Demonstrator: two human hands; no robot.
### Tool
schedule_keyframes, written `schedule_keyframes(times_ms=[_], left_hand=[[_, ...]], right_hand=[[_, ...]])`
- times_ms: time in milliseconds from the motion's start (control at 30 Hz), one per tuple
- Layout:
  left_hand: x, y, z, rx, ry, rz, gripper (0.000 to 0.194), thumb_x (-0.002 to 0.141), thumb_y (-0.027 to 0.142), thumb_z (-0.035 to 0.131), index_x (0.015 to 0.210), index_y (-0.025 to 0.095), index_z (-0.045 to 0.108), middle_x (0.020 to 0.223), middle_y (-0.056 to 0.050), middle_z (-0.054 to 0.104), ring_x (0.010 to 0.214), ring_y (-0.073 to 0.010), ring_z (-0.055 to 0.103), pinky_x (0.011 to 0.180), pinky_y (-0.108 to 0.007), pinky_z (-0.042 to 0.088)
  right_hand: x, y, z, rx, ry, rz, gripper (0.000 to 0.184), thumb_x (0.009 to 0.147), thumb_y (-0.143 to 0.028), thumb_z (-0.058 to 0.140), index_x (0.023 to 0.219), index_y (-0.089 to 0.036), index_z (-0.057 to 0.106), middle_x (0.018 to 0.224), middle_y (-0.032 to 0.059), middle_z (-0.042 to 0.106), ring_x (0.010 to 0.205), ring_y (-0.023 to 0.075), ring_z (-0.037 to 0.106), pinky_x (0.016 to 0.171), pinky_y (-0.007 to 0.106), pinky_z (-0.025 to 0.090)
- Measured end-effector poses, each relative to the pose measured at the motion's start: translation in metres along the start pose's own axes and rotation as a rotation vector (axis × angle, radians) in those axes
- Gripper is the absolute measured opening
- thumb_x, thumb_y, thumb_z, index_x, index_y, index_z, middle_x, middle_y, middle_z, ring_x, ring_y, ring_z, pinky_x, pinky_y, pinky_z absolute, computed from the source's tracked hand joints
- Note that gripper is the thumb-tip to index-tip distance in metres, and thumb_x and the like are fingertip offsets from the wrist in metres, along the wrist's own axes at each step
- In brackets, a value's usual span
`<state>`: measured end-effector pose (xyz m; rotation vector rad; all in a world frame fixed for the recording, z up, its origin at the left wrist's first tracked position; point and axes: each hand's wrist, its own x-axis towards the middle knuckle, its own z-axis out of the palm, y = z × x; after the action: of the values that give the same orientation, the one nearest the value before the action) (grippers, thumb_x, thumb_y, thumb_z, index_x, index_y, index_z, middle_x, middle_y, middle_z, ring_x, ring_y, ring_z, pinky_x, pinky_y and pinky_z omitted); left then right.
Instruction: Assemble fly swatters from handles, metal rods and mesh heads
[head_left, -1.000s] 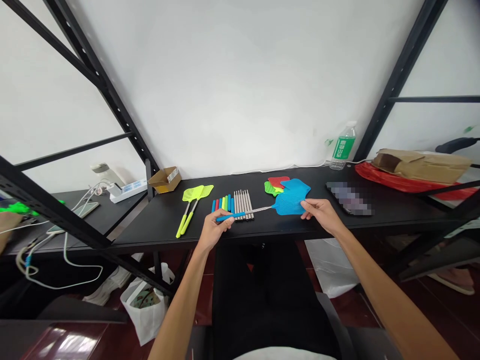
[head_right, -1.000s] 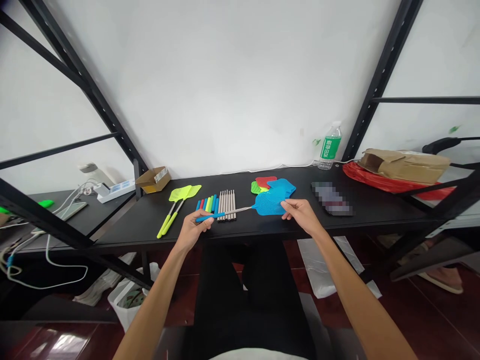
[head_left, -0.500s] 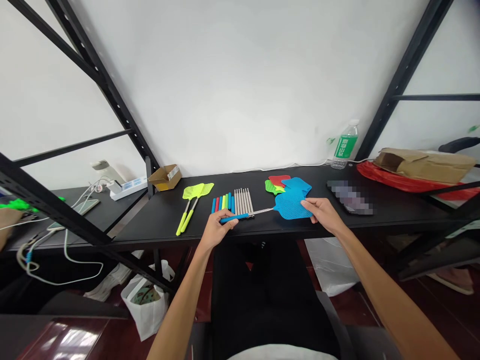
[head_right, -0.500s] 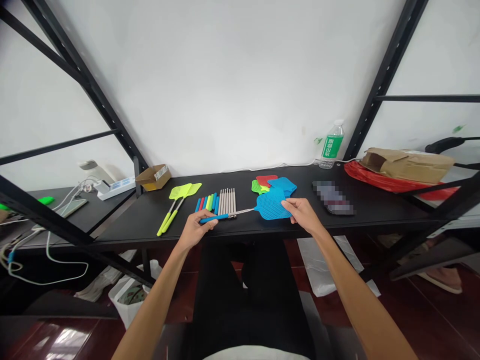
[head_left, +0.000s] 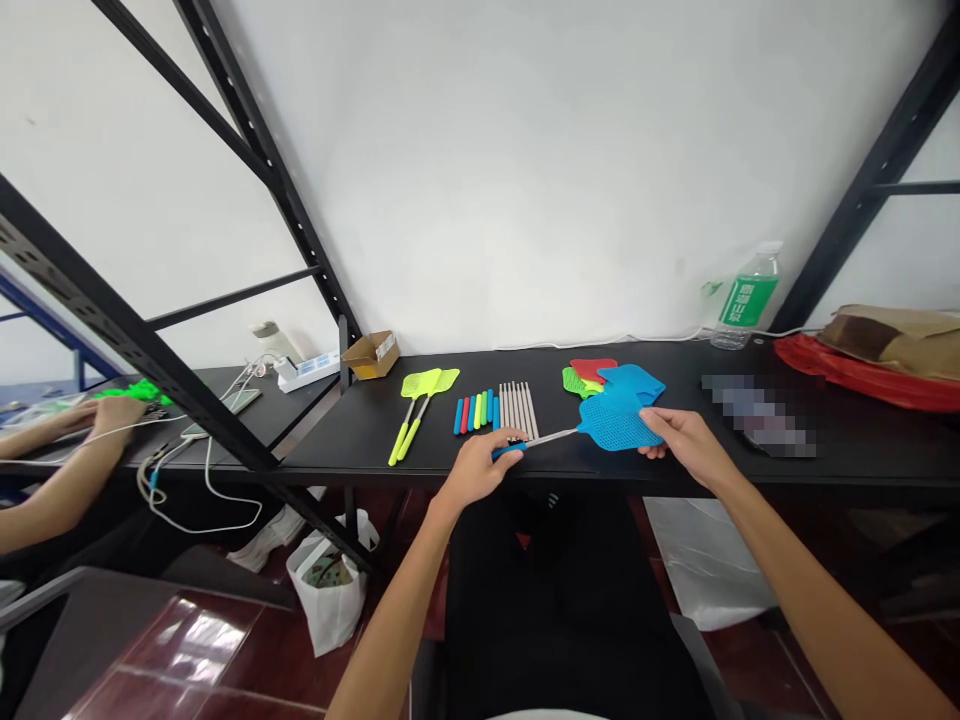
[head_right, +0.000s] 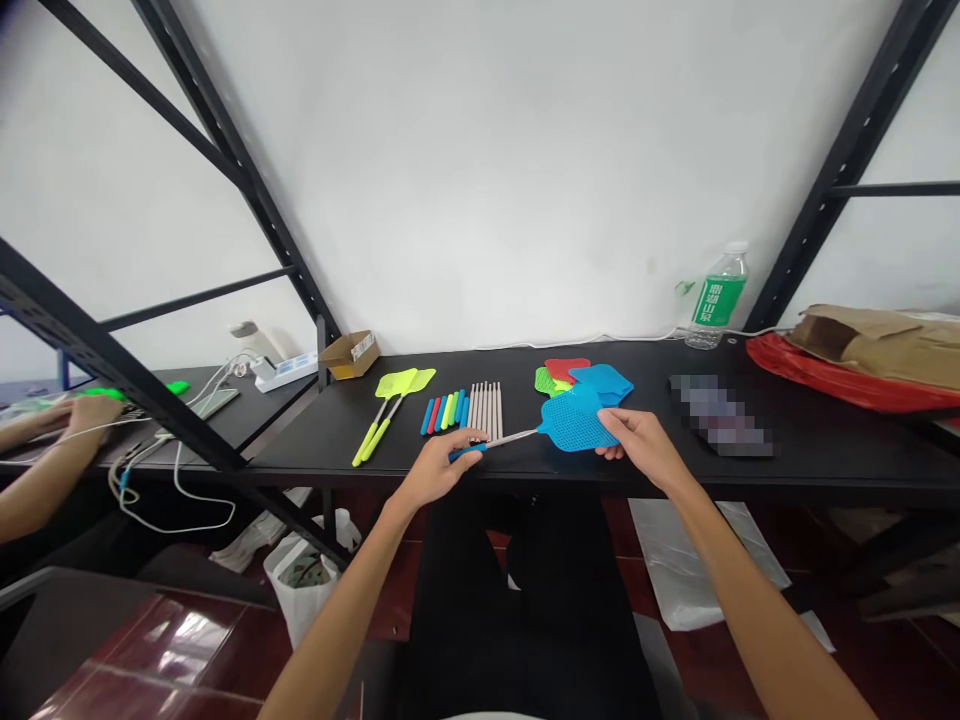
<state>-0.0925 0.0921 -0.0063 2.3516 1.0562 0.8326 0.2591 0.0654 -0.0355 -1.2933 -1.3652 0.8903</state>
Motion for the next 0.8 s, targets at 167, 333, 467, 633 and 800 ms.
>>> schedule_keyframes(times_ms=[167,333,467,633,800], left_hand=[[-0.001,-0.025,-0.028,0.027,0.256,-0.106,0.028,0.095,0.030,0.050,0.119,0.023,0.064,0.080,-0.002,0.073,0.073,-0.0199,0.067,0.071,-0.028,0.045],[-0.010,-0.051,-0.054,0.452,0.530,-0.414,0.028,0.095,0.029,0.048,0.117,0.021,0.064,0.093,-0.010,0.077,0.084,-0.0275,0.069,0.076,-0.034,0.042],[-0.017,-0.064,-0.055,0.681,0.546,-0.495,0.029,0.095,0.027,0.047,0.113,0.020,0.069,0.088,-0.014,0.075,0.098,-0.0328,0.066,0.088,-0.042,0.039],[-0.017,-0.071,-0.044,0.706,0.484,-0.512,0.029,0.092,0.023,0.051,0.108,0.020,0.074,0.087,-0.014,0.074,0.105,-0.0328,0.063,0.092,-0.043,0.037],[-0.017,-0.067,-0.043,0.724,0.503,-0.503,0.029,0.090,0.027,0.054,0.109,0.018,0.075,0.097,-0.016,0.074,0.107,-0.0365,0.059,0.090,-0.046,0.037]], right_hand=[[0.000,-0.002,0.002,0.019,0.032,0.005,0.056,0.086,-0.066,0.059,0.099,-0.014,0.075,0.064,0.0080,0.072,0.053,0.0157,0.062,0.050,0.025,0.047],[0.001,-0.002,0.003,0.002,0.026,0.010,0.056,0.087,-0.065,0.058,0.103,-0.014,0.075,0.066,0.0075,0.072,0.055,0.0158,0.063,0.052,0.025,0.048],[0.001,-0.002,0.003,0.002,0.025,0.004,0.054,0.088,-0.064,0.058,0.104,-0.015,0.075,0.066,0.0069,0.071,0.057,0.0157,0.063,0.053,0.025,0.047],[0.000,-0.002,0.003,-0.004,0.029,0.009,0.055,0.088,-0.064,0.058,0.103,-0.015,0.075,0.067,0.0073,0.071,0.058,0.0159,0.063,0.054,0.025,0.048],[0.000,-0.003,0.004,-0.016,0.023,0.006,0.054,0.088,-0.064,0.058,0.102,-0.015,0.076,0.067,0.0074,0.071,0.058,0.0161,0.063,0.053,0.025,0.047]])
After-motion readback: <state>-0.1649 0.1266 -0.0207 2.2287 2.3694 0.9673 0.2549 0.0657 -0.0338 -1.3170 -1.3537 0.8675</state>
